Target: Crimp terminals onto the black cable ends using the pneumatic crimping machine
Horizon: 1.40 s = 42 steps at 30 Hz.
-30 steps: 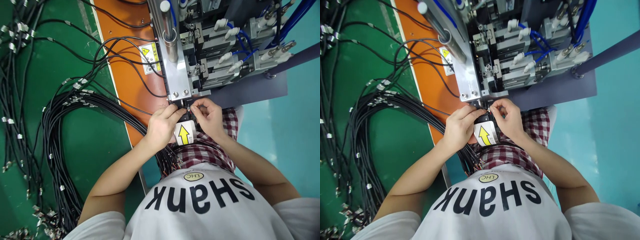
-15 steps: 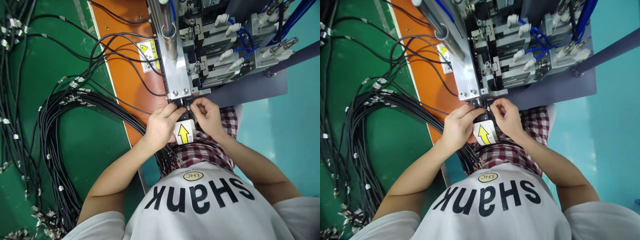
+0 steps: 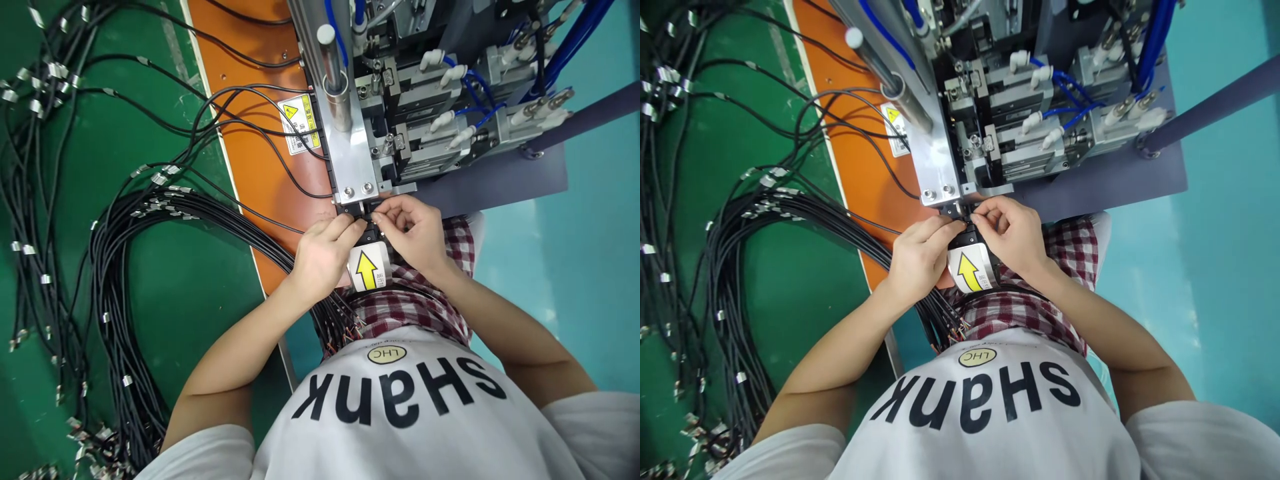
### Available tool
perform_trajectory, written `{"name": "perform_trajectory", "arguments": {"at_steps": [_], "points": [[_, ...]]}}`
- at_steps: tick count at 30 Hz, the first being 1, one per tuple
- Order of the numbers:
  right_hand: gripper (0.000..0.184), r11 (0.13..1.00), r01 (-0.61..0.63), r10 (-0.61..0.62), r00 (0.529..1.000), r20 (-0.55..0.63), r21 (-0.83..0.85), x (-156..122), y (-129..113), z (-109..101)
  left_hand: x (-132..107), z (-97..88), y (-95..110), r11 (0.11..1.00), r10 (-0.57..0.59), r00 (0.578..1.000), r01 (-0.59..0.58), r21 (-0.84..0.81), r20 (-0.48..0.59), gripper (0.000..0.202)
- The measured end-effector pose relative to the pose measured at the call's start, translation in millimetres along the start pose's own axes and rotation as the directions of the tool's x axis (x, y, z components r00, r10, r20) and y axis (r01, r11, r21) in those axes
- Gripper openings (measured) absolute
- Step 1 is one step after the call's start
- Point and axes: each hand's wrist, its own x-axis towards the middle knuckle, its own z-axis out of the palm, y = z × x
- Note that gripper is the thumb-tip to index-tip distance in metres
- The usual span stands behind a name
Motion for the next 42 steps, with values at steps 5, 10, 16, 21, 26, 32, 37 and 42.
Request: {"name": "perform_trajectory", "arguments": {"at_steps": [5,10,16,21,26,32,37,42], "points": [[0.008,0.997,-0.038,0.038,0.999,0.012,0.061,-5,6,2,-1,0.5,1,1.0,-0.018,1.0,0.018,0.006,0.012,0.038],[0.012,0.981,-0.132,0.129,0.991,0.034,0.143,-5,11,6,-2,1.8,2,0.999,-0.029,0.999,0.029,0.016,0.015,0.039],[0.024,0.732,-0.505,0.439,0.863,0.251,0.458,6,4,3,-3,4.4,2,0.999,-0.031,0.999,0.031,0.026,0.014,0.038],[0.03,0.592,-0.625,0.512,0.779,0.361,0.51,11,2,-1,-2,5.1,2,0.999,-0.047,0.999,0.048,-0.014,0.013,0.037],[0.023,0.798,-0.429,0.406,0.902,0.15,0.424,-7,14,-2,-2,3.2,1,0.998,-0.039,0.999,0.04,-0.043,0.025,0.038],[0.019,0.996,-0.074,0.078,0.994,-0.076,0.055,-30,20,1,-4,2.5,-1,0.994,-0.036,0.999,0.04,-0.102,0.035,0.037],[0.006,0.933,0.23,-0.252,0.966,-0.048,-0.278,-24,18,-3,-3,1.1,0,0.995,-0.043,0.999,0.045,-0.087,0.033,0.036],[0.006,0.908,0.264,-0.273,0.962,0.018,-0.325,-15,13,-6,-3,0.7,1,0.997,-0.042,0.998,0.045,-0.07,0.036,0.036]]}}
